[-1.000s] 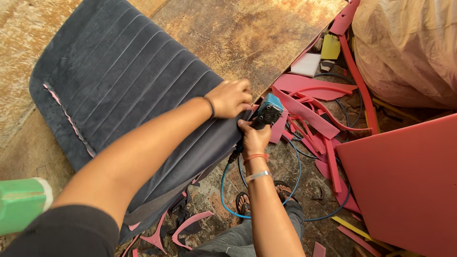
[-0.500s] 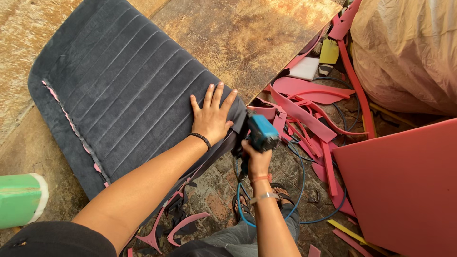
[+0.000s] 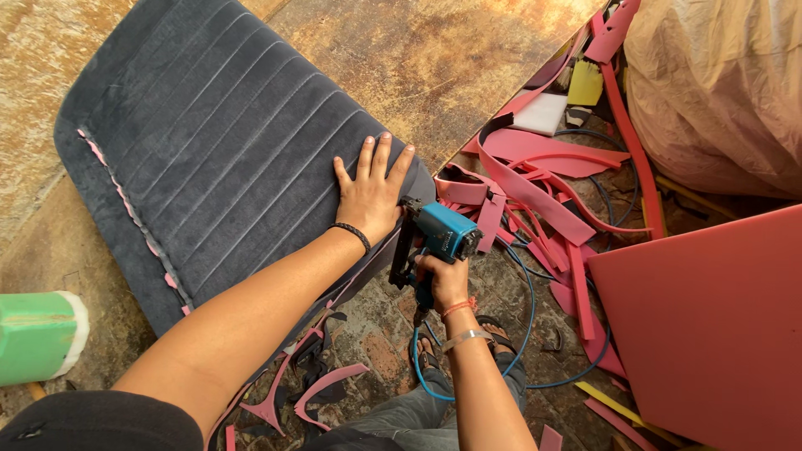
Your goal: The person trims excess pink foam from the edge of a padded seat cushion using shears, folds the dark fabric cover over the cushion edge, and staples the fabric to the cushion base with a pneumatic stapler, working around the cushion and smoothing the cover by hand.
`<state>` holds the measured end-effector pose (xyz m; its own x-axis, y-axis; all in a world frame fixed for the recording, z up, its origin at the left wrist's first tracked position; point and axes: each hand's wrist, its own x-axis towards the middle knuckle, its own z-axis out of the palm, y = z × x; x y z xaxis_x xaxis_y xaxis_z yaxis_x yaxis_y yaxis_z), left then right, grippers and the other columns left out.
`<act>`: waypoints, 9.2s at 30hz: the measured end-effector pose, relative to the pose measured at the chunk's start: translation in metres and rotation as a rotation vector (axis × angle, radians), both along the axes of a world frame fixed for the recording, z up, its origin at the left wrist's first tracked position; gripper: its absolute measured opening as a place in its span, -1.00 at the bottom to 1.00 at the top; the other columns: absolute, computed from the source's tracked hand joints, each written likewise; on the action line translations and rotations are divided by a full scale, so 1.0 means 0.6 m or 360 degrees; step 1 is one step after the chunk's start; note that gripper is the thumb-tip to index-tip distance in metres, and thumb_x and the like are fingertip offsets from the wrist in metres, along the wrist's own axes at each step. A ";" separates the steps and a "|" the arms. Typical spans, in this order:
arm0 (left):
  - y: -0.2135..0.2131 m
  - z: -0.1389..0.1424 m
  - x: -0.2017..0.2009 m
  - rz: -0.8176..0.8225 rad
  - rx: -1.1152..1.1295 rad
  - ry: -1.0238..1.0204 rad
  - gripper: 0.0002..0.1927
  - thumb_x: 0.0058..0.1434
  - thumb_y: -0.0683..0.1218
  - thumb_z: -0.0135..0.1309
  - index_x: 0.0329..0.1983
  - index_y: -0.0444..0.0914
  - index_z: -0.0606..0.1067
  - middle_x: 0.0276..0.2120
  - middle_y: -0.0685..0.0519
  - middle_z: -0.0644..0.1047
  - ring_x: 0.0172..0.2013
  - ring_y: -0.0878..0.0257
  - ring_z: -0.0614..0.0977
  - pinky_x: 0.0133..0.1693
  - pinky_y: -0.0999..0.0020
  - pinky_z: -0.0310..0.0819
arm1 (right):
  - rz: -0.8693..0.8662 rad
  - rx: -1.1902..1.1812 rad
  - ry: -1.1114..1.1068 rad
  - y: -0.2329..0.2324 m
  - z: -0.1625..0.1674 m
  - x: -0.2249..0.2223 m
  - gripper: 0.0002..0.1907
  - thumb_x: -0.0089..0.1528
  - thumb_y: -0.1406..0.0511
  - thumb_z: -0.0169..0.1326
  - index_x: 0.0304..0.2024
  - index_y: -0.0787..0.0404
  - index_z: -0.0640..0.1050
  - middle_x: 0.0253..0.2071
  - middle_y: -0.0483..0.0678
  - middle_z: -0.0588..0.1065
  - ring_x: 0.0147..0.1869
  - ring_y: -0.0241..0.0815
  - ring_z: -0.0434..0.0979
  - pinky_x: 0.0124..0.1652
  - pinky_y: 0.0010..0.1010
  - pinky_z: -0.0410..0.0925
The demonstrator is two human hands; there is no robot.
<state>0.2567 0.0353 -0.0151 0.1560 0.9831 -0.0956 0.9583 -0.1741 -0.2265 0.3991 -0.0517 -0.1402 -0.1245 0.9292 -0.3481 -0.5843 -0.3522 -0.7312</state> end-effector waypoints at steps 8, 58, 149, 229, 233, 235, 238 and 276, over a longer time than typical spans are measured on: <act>-0.001 0.007 0.008 0.0007 -0.0012 0.0039 0.16 0.06 0.08 0.35 0.58 0.08 -0.15 0.53 -0.09 -0.11 0.50 -0.10 -0.07 0.26 -0.56 -0.09 | 0.0056 -0.0033 -0.0058 -0.006 0.037 0.007 -0.69 -0.01 0.51 0.15 -0.19 0.34 0.59 -0.52 -0.05 0.49 -0.61 -0.19 0.42 -0.54 -0.36 0.31; -0.164 0.016 -0.097 -0.0140 -0.0247 0.0292 0.04 0.05 0.02 0.36 0.55 0.29 0.08 0.53 -0.18 -0.33 0.46 -0.41 -0.17 0.22 -0.56 -0.02 | -0.0049 0.0035 0.0122 -0.166 -0.019 -0.131 -0.71 -0.03 0.50 0.08 -0.23 0.37 0.59 -0.59 -0.01 0.45 -0.63 -0.17 0.42 -0.56 -0.37 0.30; -0.514 -0.005 -0.427 0.0100 -0.0206 -0.0235 0.21 0.14 0.01 0.31 0.58 -0.02 -0.33 0.52 -0.25 -0.38 0.49 -0.31 -0.35 0.36 -0.48 -0.35 | 0.0441 -0.0030 -0.0025 -0.489 0.021 -0.346 -0.89 0.09 0.46 0.25 -0.38 0.39 0.57 -0.57 -0.05 0.50 -0.59 -0.22 0.45 -0.54 -0.39 0.30; -0.410 0.057 -0.320 -0.0097 -0.0822 -0.0014 0.40 -0.04 -0.11 0.37 0.57 0.19 -0.43 0.50 -0.20 -0.59 0.47 -0.34 -0.53 0.26 -0.62 -0.41 | 0.0157 -0.0152 0.0166 -0.477 0.000 -0.317 -0.66 0.04 0.46 0.15 -0.10 0.38 0.62 -0.57 -0.10 0.44 -0.62 -0.22 0.37 -0.55 -0.38 0.27; -0.406 0.053 -0.333 -0.0096 -0.0745 -0.0279 0.28 0.03 0.12 0.31 0.58 0.18 -0.35 0.53 -0.11 -0.55 0.49 -0.27 -0.53 0.27 -0.57 -0.53 | 0.0071 -0.0200 0.0156 -0.489 0.022 -0.290 -0.63 0.06 0.46 0.16 -0.06 0.41 0.63 -0.61 -0.09 0.42 -0.63 -0.22 0.37 -0.55 -0.38 0.27; -0.407 0.049 -0.332 -0.0064 -0.0642 -0.0403 0.25 0.05 0.23 0.26 0.56 0.10 -0.36 0.53 -0.07 -0.51 0.49 -0.22 -0.50 0.27 -0.57 -0.56 | 0.0017 -0.0238 0.0122 -0.487 0.038 -0.262 -0.61 0.03 0.47 0.15 -0.05 0.40 0.60 -0.53 -0.13 0.49 -0.64 -0.23 0.37 -0.56 -0.38 0.27; -0.408 0.051 -0.323 -0.0041 -0.0585 -0.0383 0.16 0.15 0.27 0.17 0.59 0.12 -0.33 0.56 -0.05 -0.47 0.50 -0.19 -0.48 0.29 -0.52 -0.56 | 0.0003 -0.0262 0.0028 -0.484 0.069 -0.200 -0.57 0.01 0.47 0.14 -0.03 0.38 0.57 -0.43 -0.14 0.57 -0.63 -0.25 0.37 -0.57 -0.40 0.25; -0.363 -0.064 -0.175 0.1103 0.1262 -0.0652 -0.36 0.13 0.09 0.32 0.30 -0.03 0.47 0.36 -0.03 0.37 0.36 -0.04 0.32 0.31 -0.10 0.03 | 0.1045 0.0348 -0.1261 -0.064 0.299 0.000 -0.63 0.04 0.46 0.23 -0.07 0.26 0.64 -0.53 -0.14 0.49 -0.56 -0.34 0.37 -0.54 -0.45 0.23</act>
<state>0.1516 -0.1828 -0.0538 -0.5702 0.6304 0.5268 0.8199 0.4769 0.3167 0.3992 -0.0903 0.0391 -0.4364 0.8142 -0.3829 0.3469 -0.2404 -0.9066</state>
